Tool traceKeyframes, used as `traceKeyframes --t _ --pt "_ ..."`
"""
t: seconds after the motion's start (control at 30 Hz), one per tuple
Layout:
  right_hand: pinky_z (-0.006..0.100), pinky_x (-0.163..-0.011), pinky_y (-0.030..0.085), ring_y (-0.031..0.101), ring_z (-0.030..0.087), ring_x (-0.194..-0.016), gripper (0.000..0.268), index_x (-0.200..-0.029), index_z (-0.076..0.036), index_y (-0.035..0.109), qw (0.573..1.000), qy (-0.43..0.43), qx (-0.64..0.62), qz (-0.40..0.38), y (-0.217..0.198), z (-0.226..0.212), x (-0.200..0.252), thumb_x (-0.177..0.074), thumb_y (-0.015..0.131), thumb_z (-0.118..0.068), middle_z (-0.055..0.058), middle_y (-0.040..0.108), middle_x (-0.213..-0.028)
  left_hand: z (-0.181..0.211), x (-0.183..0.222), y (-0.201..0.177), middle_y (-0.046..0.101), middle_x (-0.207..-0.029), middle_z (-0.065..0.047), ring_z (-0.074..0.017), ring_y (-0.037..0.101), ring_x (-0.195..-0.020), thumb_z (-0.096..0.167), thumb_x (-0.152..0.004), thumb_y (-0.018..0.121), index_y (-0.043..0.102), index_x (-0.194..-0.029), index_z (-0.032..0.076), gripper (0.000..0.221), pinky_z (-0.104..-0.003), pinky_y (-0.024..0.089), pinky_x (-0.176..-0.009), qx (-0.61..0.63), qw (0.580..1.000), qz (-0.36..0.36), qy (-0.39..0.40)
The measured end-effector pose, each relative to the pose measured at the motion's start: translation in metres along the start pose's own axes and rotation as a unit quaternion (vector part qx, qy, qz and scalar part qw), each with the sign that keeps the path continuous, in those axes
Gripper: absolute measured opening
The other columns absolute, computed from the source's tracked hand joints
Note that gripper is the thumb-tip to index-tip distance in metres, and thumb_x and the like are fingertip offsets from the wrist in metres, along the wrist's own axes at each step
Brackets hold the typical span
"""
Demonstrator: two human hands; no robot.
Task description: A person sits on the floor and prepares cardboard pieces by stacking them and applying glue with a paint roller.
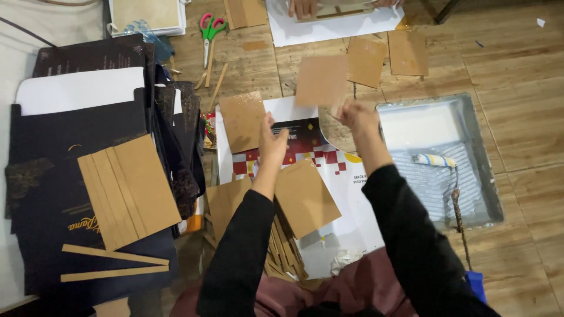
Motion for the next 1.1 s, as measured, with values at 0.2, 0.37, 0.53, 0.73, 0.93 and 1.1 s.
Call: traceKeyframes --t 0.2,0.37,0.53,0.73,0.93,1.1 --pt "0.036 -0.056 0.064 0.069 0.024 -0.063 0.028 -0.109 0.001 0.051 0.990 -0.051 0.091 0.099 -0.010 -0.007 -0.105 -0.082 0.051 -0.005 0.013 0.062 -0.074 -0.003 0.015 -0.050 0.030 -0.135 -0.028 -0.0399 0.027 -0.128 0.004 -0.078 0.055 0.029 -0.136 0.000 0.063 -0.047 0.029 -0.105 -0.053 0.995 0.081 0.018" --pt "0.022 -0.049 0.056 0.064 0.010 -0.056 0.014 -0.090 -0.011 0.063 0.971 -0.034 0.236 -0.024 0.016 0.030 -0.014 -0.079 0.056 -0.005 0.003 0.063 -0.069 -0.107 -0.041 -0.085 0.036 -0.135 -0.014 -0.0298 0.038 -0.124 0.019 -0.078 0.055 0.033 -0.135 0.015 0.062 -0.040 0.036 -0.101 -0.133 0.981 0.120 -0.071" --pt "0.032 -0.058 0.060 0.066 0.019 -0.065 0.022 -0.100 0.000 0.062 0.961 0.051 0.219 -0.161 0.093 0.104 0.023 -0.079 0.054 0.002 0.016 0.065 -0.083 -0.098 -0.027 -0.089 0.038 -0.137 -0.007 -0.0231 0.041 -0.123 0.033 -0.075 0.056 0.032 -0.136 0.023 0.066 -0.038 0.038 -0.098 -0.160 0.973 0.108 -0.127" --pt "0.035 -0.057 0.058 0.065 0.021 -0.074 0.025 -0.101 -0.004 0.064 0.917 0.045 0.346 -0.192 0.125 0.134 0.044 -0.076 0.059 -0.005 0.015 0.065 -0.093 -0.123 -0.050 -0.094 0.049 -0.122 -0.016 -0.0286 0.062 -0.087 0.014 -0.068 0.056 0.035 -0.131 0.003 0.067 -0.033 0.058 -0.052 -0.067 0.982 0.141 -0.103" --pt "0.041 -0.059 0.057 0.064 0.033 -0.080 0.031 -0.103 0.008 0.057 0.941 0.076 0.281 -0.172 0.127 0.119 0.055 -0.074 0.065 -0.001 0.023 0.060 -0.099 -0.148 -0.065 -0.095 0.052 -0.113 -0.021 -0.0210 0.063 -0.065 0.012 -0.068 0.057 0.034 -0.129 -0.005 0.068 -0.032 0.057 -0.044 0.007 0.987 0.132 -0.088" --pt "0.038 -0.068 0.058 0.067 0.029 -0.076 0.032 -0.104 0.009 0.057 0.946 0.150 0.172 -0.232 0.107 0.106 0.054 -0.073 0.065 0.004 0.022 0.063 -0.085 -0.155 -0.057 -0.088 0.060 -0.075 -0.008 -0.0156 0.053 -0.038 0.018 -0.072 0.055 0.036 -0.133 0.014 0.064 -0.018 0.036 -0.026 0.043 0.975 0.091 -0.199"
Point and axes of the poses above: each hand's wrist, its own x-axis away from the middle knuckle, its own y-axis out of the palm, z = x × y, the point moved 5 cm from there along -x, towards the middle knuckle
